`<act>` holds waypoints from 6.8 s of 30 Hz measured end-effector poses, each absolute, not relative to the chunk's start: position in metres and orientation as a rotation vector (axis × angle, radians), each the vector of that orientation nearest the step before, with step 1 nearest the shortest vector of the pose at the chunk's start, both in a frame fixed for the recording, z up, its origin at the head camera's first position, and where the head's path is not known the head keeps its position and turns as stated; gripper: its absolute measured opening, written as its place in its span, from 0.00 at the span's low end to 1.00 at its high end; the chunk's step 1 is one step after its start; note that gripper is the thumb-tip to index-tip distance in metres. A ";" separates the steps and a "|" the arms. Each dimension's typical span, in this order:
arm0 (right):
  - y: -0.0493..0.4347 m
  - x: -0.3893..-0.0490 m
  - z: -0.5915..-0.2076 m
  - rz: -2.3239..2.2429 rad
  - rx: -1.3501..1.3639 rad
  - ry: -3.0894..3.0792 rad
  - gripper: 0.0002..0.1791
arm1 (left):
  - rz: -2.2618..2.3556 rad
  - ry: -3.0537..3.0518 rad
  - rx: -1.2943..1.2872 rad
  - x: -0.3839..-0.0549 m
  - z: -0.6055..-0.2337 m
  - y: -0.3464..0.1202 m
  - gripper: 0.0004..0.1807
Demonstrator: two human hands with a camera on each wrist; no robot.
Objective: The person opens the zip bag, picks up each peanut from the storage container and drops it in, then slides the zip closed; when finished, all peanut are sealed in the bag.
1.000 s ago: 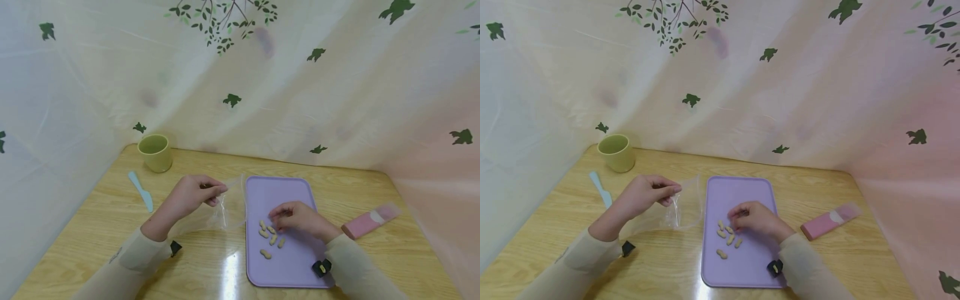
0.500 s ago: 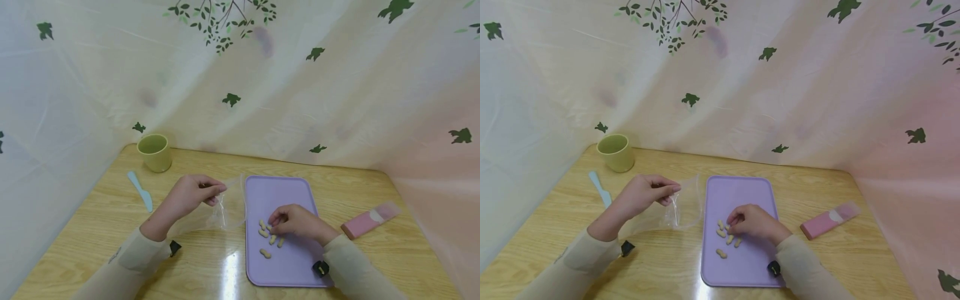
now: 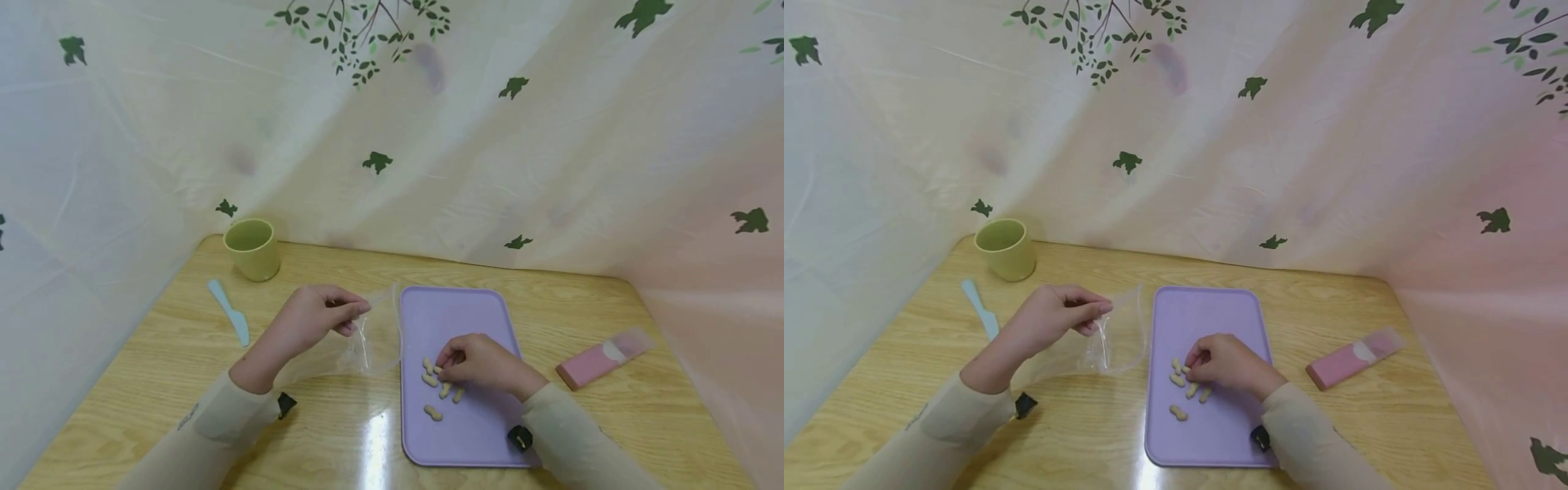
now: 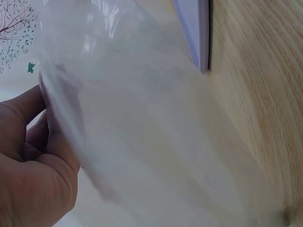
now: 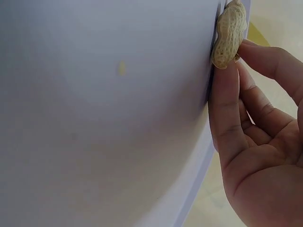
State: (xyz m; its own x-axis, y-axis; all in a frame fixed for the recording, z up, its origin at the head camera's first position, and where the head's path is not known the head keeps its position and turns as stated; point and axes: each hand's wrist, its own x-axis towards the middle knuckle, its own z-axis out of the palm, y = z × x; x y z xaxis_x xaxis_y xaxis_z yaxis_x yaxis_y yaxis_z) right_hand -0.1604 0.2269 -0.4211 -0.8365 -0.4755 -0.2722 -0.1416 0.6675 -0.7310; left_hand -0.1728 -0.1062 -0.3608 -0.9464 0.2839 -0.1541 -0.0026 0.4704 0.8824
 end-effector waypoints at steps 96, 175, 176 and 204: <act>0.261 -0.140 -0.429 -1.220 -0.390 2.102 0.10 | 1.471 2.453 0.235 -0.170 -0.360 -0.105 0.16; 0.247 -0.144 -0.424 -1.202 -0.518 2.231 0.16 | 1.455 2.449 0.253 -0.168 -0.360 -0.100 0.15; 0.246 -0.144 -0.425 -1.199 -0.516 2.227 0.16 | 1.459 2.448 0.250 -0.168 -0.360 -0.101 0.15; 0.233 -0.145 -0.425 -1.036 -0.687 2.359 0.06 | 1.449 2.464 0.241 -0.168 -0.358 -0.102 0.15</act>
